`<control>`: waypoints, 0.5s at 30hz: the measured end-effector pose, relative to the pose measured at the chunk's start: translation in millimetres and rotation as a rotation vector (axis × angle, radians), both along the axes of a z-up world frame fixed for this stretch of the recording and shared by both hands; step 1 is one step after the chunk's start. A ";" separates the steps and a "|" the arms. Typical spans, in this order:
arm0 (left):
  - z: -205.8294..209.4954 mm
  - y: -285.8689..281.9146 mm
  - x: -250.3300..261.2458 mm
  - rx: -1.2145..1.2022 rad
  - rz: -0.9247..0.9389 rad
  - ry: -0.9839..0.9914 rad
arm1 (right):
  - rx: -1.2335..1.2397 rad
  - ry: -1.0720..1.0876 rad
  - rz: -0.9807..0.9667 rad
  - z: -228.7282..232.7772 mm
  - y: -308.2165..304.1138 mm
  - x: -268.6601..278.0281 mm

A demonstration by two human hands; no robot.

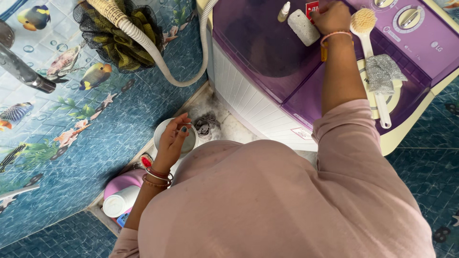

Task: The person organizes bathroom items by picking up a razor, toothbrush, toothpaste, and other toiletries from a wall-mounted rack and placing them on top of a washing machine. They also handle a plastic container and a hairbrush during the process.

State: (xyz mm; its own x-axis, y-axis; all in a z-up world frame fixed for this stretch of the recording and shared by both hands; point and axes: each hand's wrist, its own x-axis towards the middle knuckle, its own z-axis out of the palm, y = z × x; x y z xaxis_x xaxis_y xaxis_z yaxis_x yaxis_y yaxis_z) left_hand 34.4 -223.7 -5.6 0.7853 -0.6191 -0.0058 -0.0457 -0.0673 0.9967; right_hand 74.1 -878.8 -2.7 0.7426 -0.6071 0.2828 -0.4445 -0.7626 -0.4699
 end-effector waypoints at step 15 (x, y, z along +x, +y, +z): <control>-4.8 -6.6 -8.9 -0.048 -0.050 0.034 | 0.088 0.080 -0.116 -5.4 -11.4 26.3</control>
